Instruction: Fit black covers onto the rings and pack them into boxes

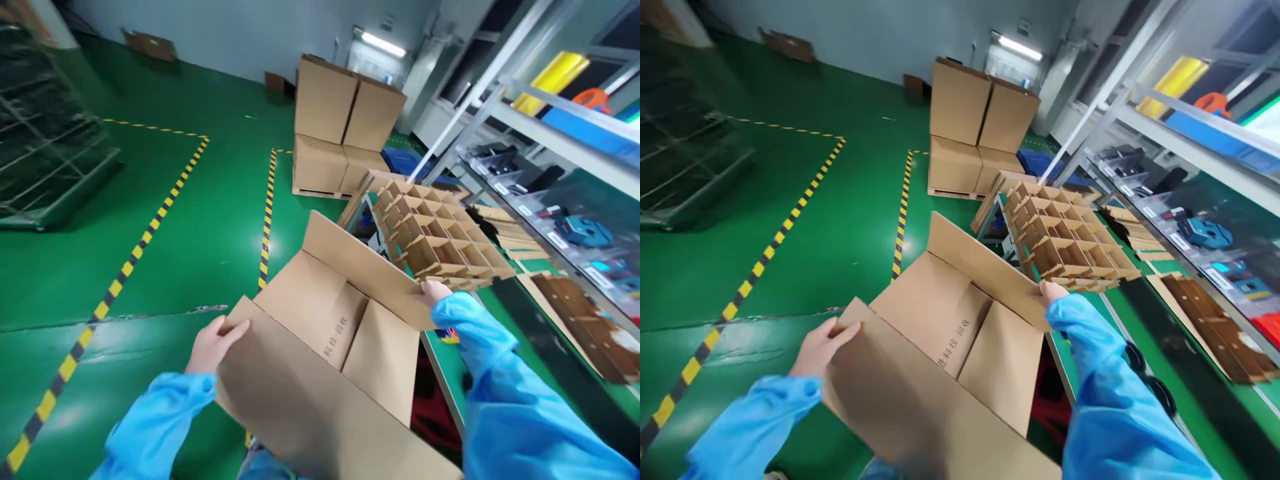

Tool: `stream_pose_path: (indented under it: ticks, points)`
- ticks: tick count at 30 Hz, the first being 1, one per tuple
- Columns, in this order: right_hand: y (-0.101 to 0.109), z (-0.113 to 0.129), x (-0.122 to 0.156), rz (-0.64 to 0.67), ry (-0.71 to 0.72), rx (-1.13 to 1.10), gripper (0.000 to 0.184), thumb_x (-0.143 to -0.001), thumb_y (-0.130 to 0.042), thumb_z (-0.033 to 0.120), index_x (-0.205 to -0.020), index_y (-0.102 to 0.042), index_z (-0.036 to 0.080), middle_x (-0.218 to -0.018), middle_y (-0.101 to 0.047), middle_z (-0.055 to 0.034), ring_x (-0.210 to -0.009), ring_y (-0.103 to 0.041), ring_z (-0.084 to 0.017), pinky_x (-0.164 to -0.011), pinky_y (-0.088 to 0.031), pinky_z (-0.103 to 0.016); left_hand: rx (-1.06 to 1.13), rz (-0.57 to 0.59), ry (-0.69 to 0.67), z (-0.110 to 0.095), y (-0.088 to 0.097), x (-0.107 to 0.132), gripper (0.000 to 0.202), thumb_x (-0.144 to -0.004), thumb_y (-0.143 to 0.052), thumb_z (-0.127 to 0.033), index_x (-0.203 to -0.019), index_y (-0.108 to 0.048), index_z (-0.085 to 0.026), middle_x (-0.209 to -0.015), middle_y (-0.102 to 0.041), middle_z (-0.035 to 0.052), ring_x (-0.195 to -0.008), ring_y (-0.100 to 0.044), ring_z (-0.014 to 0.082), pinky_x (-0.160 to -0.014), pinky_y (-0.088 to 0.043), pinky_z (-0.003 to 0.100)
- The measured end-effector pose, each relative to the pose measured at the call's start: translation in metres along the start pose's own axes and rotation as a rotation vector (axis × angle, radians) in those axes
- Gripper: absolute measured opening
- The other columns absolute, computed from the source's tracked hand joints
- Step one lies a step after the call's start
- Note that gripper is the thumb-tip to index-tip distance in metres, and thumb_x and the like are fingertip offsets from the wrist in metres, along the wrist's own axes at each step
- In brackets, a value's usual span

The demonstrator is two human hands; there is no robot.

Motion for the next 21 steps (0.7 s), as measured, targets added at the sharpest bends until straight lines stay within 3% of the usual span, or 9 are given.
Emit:
stream_pose_path:
  ticks: [2,5,8,11,13,17,19,21]
  points:
    - [-0.009,0.011,0.014,0.110,-0.012,0.003,0.013,-0.076,-0.078,0.025,-0.082,-0.078,0.013,-0.074,-0.072,-0.0116,-0.073,-0.071,-0.022,-0.062,-0.046,-0.027,-0.196,-0.140,-0.078,0.009,-0.022,-0.026,0.055,-0.073,-0.060,-0.063,-0.094,-0.068,-0.013,-0.101,-0.072,0.0182,-0.102,-0.064,0.0386,-0.094,-0.049,0.051]
    - [-0.009,0.028,0.038,0.177,-0.037,-0.026,0.040,-0.091,-0.063,0.036,-0.128,-0.067,0.022,-0.104,-0.075,-0.0081,-0.094,-0.071,-0.022,-0.077,-0.051,-0.027,-0.345,-0.363,-0.429,0.013,-0.058,-0.024,0.060,-0.091,-0.044,-0.050,-0.131,-0.057,-0.007,-0.143,-0.052,0.0238,-0.138,-0.040,0.0388,-0.116,-0.025,0.057]
    - [-0.001,0.045,0.064,0.121,-0.064,-0.071,0.053,-0.100,-0.044,0.047,-0.150,-0.042,0.031,-0.134,-0.065,-0.0038,-0.109,-0.067,-0.022,-0.084,-0.054,-0.030,-0.432,-0.225,-0.658,0.008,-0.087,-0.009,0.063,-0.097,-0.037,-0.046,-0.147,-0.042,-0.009,-0.155,-0.039,0.0210,-0.149,-0.025,0.0340,-0.121,-0.010,0.056]
    - [-0.010,0.066,0.098,0.016,-0.062,-0.104,0.056,-0.101,-0.039,0.049,-0.154,-0.034,0.032,-0.148,-0.052,-0.0025,-0.117,-0.063,-0.023,-0.088,-0.055,-0.033,-0.510,-0.140,-0.614,0.004,-0.102,-0.011,0.065,-0.098,-0.033,-0.047,-0.149,-0.038,-0.007,-0.153,-0.040,0.0243,-0.148,-0.027,0.0357,-0.119,-0.005,0.062]
    - [-0.034,0.085,0.130,-0.010,-0.002,-0.143,0.058,-0.100,-0.040,0.048,-0.155,-0.034,0.028,-0.153,-0.047,-0.0038,-0.127,-0.057,-0.024,-0.099,-0.051,-0.034,-0.494,-0.157,-0.565,0.007,-0.103,-0.018,0.068,-0.098,-0.033,-0.047,-0.151,-0.032,-0.004,-0.154,-0.038,0.0269,-0.147,-0.028,0.0362,-0.119,-0.008,0.062]
    - [-0.113,0.127,0.200,0.120,0.088,-0.185,0.068,-0.097,-0.045,0.051,-0.156,-0.031,0.021,-0.159,-0.037,-0.0073,-0.146,-0.033,-0.033,-0.119,-0.030,-0.052,-0.360,-0.298,-0.510,0.014,-0.089,-0.025,0.076,-0.096,-0.039,-0.047,-0.151,-0.025,0.003,-0.155,-0.030,0.0318,-0.148,-0.026,0.0376,-0.119,-0.023,0.056]
    - [-0.146,0.141,0.223,0.160,0.081,-0.204,0.074,-0.096,-0.045,0.056,-0.158,-0.026,0.019,-0.162,-0.030,-0.0077,-0.150,-0.023,-0.035,-0.122,-0.021,-0.057,-0.350,-0.356,-0.506,0.007,-0.085,-0.020,0.076,-0.095,-0.041,-0.047,-0.152,-0.023,-0.001,-0.157,-0.029,0.0291,-0.149,-0.025,0.0370,-0.118,-0.023,0.059]
    - [-0.164,0.147,0.232,0.145,0.067,-0.238,0.077,-0.096,-0.042,0.060,-0.159,-0.022,0.020,-0.163,-0.026,-0.0069,-0.151,-0.019,-0.034,-0.123,-0.016,-0.058,-0.410,-0.315,-0.564,-0.013,-0.094,-0.012,0.074,-0.096,-0.039,-0.049,-0.153,-0.024,-0.005,-0.158,-0.029,0.0256,-0.150,-0.022,0.0352,-0.119,-0.019,0.060]
Point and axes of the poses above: each hand's wrist, its own x-axis away from the middle knuckle, its own y-axis out of the back of the hand, z = x × y, the point moved 2 cm from there along -x, towards the middle knuckle
